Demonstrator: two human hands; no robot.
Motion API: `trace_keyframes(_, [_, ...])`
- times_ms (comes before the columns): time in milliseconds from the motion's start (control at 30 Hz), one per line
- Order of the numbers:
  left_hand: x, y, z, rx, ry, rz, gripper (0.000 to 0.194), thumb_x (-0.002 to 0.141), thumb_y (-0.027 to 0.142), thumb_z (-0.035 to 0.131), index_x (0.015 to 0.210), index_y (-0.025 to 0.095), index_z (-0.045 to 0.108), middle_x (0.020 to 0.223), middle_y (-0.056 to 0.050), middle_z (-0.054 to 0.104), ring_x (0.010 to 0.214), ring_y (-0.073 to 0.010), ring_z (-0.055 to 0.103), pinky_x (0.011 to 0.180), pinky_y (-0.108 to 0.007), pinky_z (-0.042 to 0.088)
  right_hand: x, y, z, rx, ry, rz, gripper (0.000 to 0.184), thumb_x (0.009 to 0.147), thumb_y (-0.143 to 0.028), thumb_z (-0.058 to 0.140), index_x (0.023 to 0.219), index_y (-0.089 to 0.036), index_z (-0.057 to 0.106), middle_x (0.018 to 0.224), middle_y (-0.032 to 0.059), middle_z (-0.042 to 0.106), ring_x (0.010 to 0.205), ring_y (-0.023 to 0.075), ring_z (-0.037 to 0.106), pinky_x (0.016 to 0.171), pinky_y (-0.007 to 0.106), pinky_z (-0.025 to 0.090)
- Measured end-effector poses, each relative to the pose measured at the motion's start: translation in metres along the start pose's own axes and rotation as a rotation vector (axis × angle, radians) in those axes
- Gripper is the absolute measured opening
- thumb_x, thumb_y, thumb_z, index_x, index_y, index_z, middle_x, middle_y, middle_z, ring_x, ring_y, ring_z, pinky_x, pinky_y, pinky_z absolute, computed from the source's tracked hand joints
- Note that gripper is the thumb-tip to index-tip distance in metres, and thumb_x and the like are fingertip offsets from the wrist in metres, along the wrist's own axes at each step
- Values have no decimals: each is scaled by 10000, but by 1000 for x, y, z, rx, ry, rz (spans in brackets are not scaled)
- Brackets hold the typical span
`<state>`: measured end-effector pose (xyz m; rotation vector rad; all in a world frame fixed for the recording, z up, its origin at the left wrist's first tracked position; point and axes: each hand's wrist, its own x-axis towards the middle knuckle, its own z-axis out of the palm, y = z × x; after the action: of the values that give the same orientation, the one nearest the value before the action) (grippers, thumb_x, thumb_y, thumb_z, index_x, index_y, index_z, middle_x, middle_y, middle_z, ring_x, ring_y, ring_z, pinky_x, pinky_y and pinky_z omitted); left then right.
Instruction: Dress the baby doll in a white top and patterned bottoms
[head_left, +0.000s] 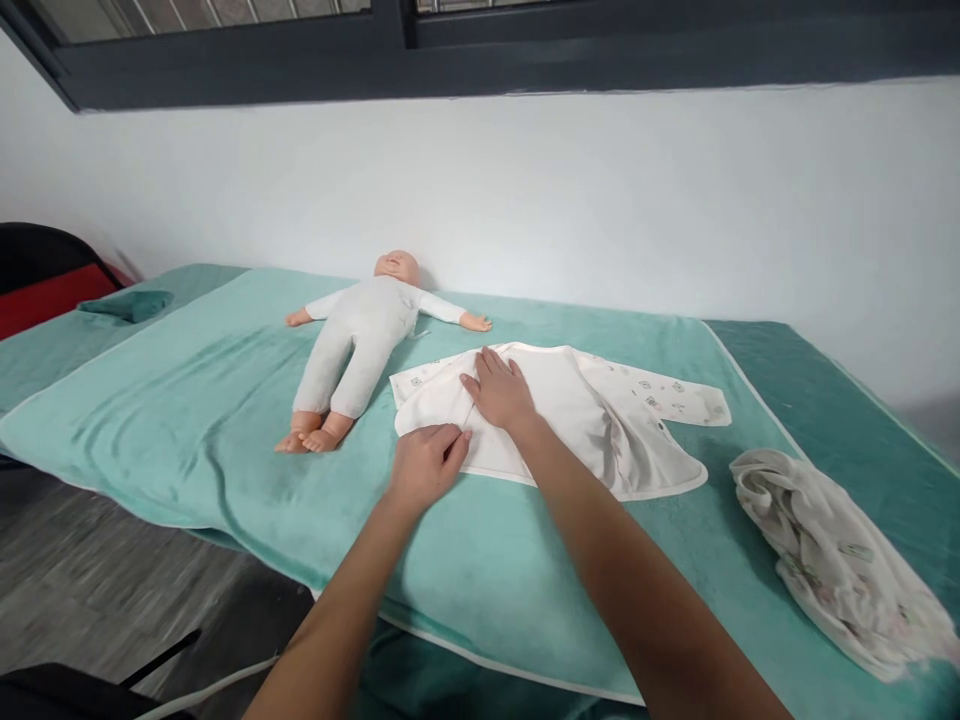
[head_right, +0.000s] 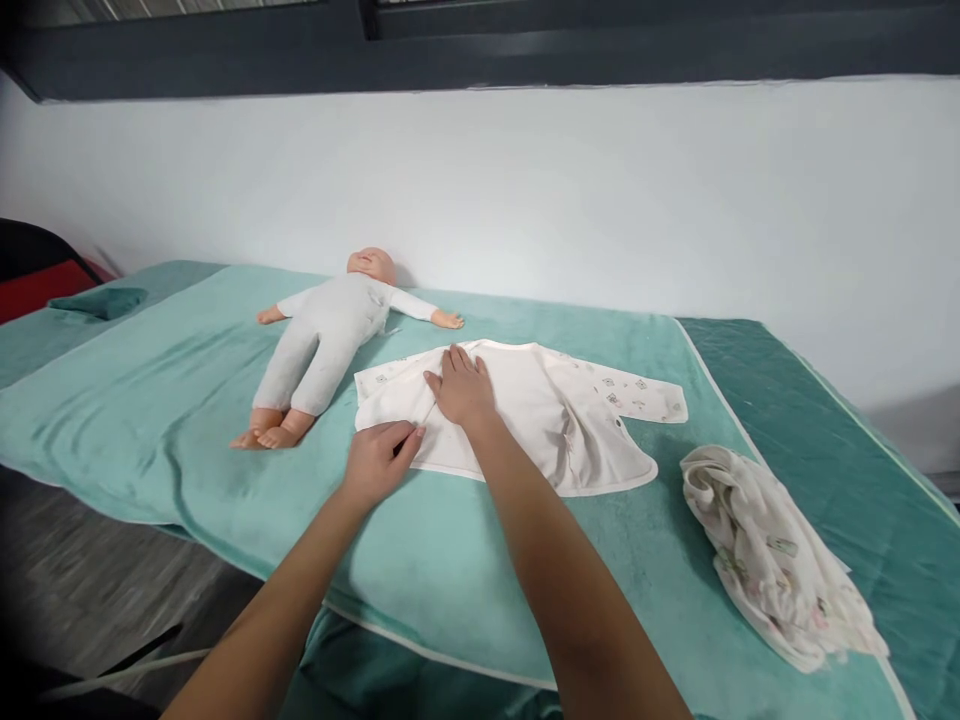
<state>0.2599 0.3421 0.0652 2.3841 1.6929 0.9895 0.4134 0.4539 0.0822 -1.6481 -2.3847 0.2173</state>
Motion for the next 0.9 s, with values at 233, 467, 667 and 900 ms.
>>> trace_keyframes(233, [1,-1,0,-28,48,-60,424,999,394,422,629,200,490,578,-8,549,576,-138,489,591,-297,250,27,16,-2,-36,-35,29,780,1044,-559,101,1603,-28,219,1686,144,140,1577,235,102,1265,476,94])
trace_keyframes(467, [1,-2,-3,-109,153,-153,412,987,382,422,621,201,472,553,4,492,556,-127,431,591,-288,257,7,38,-6,-85,21,132,783,1041,-564,132,1600,-25,232,1680,171,131,1577,253,105,1262,471,114])
trace_keyframes(667, [4,-3,-5,-185,183,-248,417,973,400,439,612,199,493,530,20,458,541,-120,417,595,-281,277,-39,61,-16,-155,52,249,779,1037,-554,166,1586,-13,276,1669,184,182,1566,280,162,1253,475,162])
trace_keyframes(900, [4,-6,-6,-274,191,-293,399,969,406,451,647,199,562,565,7,530,580,-136,480,632,-281,358,-85,64,-26,-205,68,390,749,1033,-517,212,1562,1,321,1651,217,237,1549,298,220,1239,453,226])
